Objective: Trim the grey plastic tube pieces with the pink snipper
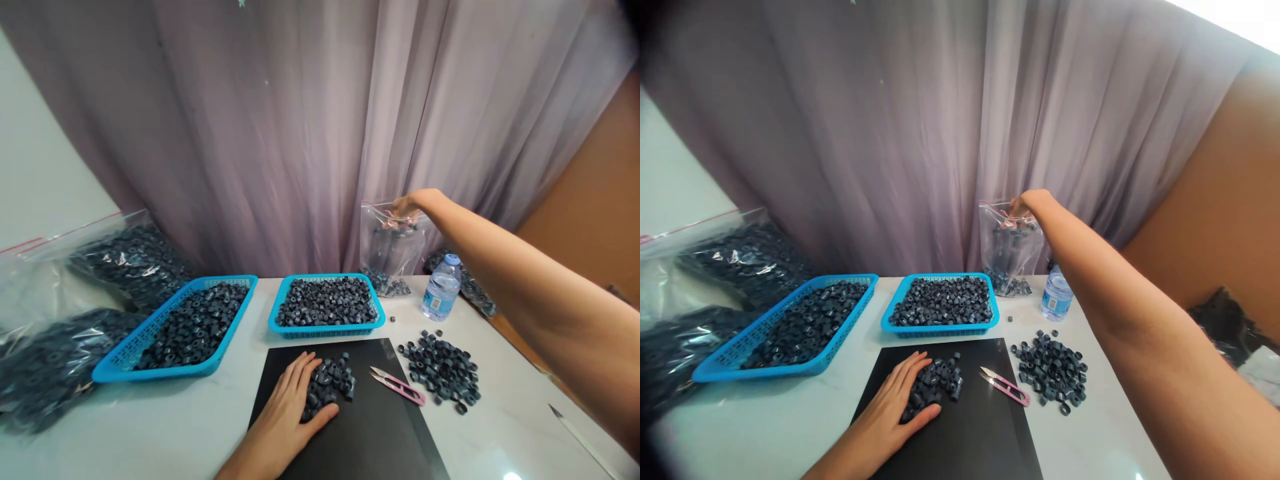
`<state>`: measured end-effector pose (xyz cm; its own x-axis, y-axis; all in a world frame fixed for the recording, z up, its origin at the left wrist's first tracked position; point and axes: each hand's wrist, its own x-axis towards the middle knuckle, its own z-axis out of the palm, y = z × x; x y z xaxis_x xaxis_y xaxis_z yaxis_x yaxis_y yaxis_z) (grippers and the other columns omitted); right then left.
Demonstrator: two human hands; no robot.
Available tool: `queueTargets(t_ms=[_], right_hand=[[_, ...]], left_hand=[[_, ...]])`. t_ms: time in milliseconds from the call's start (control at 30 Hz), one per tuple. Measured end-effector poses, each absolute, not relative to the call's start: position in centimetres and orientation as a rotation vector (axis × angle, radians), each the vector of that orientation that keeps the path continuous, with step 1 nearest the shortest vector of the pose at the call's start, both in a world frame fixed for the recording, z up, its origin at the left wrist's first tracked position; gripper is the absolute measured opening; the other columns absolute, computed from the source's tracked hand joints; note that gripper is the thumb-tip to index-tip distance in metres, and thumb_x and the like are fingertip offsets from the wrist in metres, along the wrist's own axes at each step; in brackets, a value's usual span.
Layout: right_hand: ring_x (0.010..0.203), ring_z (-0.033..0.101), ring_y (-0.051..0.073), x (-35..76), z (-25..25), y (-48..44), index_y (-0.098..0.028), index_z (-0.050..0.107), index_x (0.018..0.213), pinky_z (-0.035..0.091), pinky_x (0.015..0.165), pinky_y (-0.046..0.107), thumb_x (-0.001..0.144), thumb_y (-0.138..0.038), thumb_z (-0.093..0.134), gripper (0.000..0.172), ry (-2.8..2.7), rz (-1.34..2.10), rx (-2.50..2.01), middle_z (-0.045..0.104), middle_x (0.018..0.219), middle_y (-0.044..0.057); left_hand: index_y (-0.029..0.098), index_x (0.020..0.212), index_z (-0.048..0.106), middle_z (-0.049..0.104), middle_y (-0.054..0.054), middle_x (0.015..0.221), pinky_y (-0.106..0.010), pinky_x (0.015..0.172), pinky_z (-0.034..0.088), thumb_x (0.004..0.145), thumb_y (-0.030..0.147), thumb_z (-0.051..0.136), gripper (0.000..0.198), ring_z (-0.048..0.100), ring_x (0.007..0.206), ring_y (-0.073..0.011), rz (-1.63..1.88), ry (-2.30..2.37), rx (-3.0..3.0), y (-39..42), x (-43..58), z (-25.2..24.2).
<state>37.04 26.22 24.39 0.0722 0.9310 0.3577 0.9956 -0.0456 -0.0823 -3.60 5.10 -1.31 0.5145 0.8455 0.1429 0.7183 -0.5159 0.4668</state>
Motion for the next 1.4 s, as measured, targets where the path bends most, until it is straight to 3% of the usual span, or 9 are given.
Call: queueTargets(t_ms=[267, 533, 633, 700, 867, 967, 1067, 1200, 1400], right_hand=[[0.089, 0.068, 0.024, 36.5, 25.5, 23.5, -0.013, 0.074, 0.087, 0.05, 0.081, 0.039, 0.096, -0.054, 0.058, 0.044, -1.943, -0.151, -2.139, 0.072, 0.09, 0.013], [0.105, 0.06, 0.031, 32.8, 18.6, 15.3, -0.015, 0.065, 0.101, 0.043, 0.083, 0.041, 0.106, -0.038, 0.03, 0.041, -1.66, -0.608, -1.681, 0.067, 0.106, 0.019], [0.083, 0.064, 0.025, 32.0, 11.3, 12.8, -0.018, 0.067, 0.087, 0.045, 0.071, 0.034, 0.092, -0.033, 0.064, 0.016, -1.999, -0.214, -1.804, 0.068, 0.086, 0.009], [0.074, 0.065, 0.021, 32.0, 7.0, 12.2, -0.018, 0.069, 0.084, 0.047, 0.065, 0.03, 0.076, -0.027, 0.084, 0.02, -2.108, -0.038, -1.839, 0.067, 0.079, 0.005], [0.108, 0.064, 0.022, 32.5, 1.6, 13.0, -0.018, 0.062, 0.126, 0.057, 0.091, 0.042, 0.099, -0.037, 0.061, 0.033, -2.175, 0.137, -1.828, 0.062, 0.128, 0.009], [0.104, 0.066, 0.023, 32.9, 3.2, 13.2, -0.018, 0.065, 0.119, 0.057, 0.088, 0.039, 0.098, -0.036, 0.062, 0.027, -2.122, 0.067, -1.754, 0.065, 0.122, 0.008], [0.08, 0.066, 0.023, 34.2, 8.9, 13.3, -0.018, 0.066, 0.092, 0.056, 0.074, 0.037, 0.097, -0.027, 0.058, 0.013, -1.982, -0.115, -1.652, 0.07, 0.088, 0.009], [0.099, 0.064, 0.026, 36.0, 19.4, 15.3, -0.02, 0.06, 0.111, 0.05, 0.092, 0.043, 0.1, -0.035, 0.046, 0.023, -1.655, -0.518, -1.411, 0.068, 0.108, 0.013], [0.087, 0.065, 0.027, 35.9, 26.6, 20.3, -0.019, 0.069, 0.086, 0.051, 0.083, 0.04, 0.086, -0.042, 0.069, 0.023, -1.714, -0.33, -1.915, 0.071, 0.088, 0.011]], left_hand=[[0.028, 0.146, 0.047, 0.05, -0.011, 0.154, -0.054, 0.117, 0.041, 0.093, 0.057, 0.058, 0.061, 0.045, 0.144, -0.0327, 0.598, 1.266, 2.528, 6.0, -3.7, -2.6], [0.028, 0.147, 0.045, 0.049, -0.011, 0.155, -0.053, 0.117, 0.042, 0.095, 0.055, 0.056, 0.06, 0.044, 0.145, -0.0325, 0.596, 1.256, 2.61, 5.7, -3.6, -2.8], [0.027, 0.148, 0.044, 0.049, -0.011, 0.155, -0.053, 0.118, 0.041, 0.095, 0.055, 0.055, 0.061, 0.044, 0.145, -0.0323, 0.577, 1.253, 2.609, 5.7, -3.5, -2.6], [0.026, 0.148, 0.044, 0.048, -0.012, 0.156, -0.054, 0.118, 0.04, 0.095, 0.056, 0.055, 0.062, 0.044, 0.145, -0.0325, 0.554, 1.271, 2.597, 5.7, -3.5, -2.4], [0.026, 0.148, 0.043, 0.046, -0.012, 0.156, -0.055, 0.119, 0.039, 0.096, 0.056, 0.052, 0.061, 0.041, 0.147, -0.0319, 0.525, 1.296, 2.593, 5.8, -3.5, -2.3], [0.027, 0.148, 0.045, 0.049, -0.011, 0.155, -0.054, 0.117, 0.041, 0.095, 0.055, 0.054, 0.06, 0.045, 0.145, -0.032, 0.562, 1.292, 2.608, 5.7, -3.6, -2.4], [0.027, 0.147, 0.046, 0.051, -0.011, 0.153, -0.054, 0.116, 0.044, 0.095, 0.055, 0.056, 0.06, 0.047, 0.143, -0.0323, 0.586, 1.289, 2.629, 5.8, -3.7, -2.5], [0.027, 0.146, 0.047, 0.051, -0.011, 0.153, -0.053, 0.115, 0.045, 0.095, 0.055, 0.056, 0.059, 0.048, 0.143, -0.0322, 0.584, 1.29, 2.644, 6.0, -3.8, -2.8], [0.027, 0.144, 0.049, 0.054, -0.011, 0.15, -0.052, 0.113, 0.047, 0.094, 0.053, 0.059, 0.057, 0.051, 0.14, -0.032, 0.653, 1.271, 2.662, 6.2, -3.8, -3.0]])
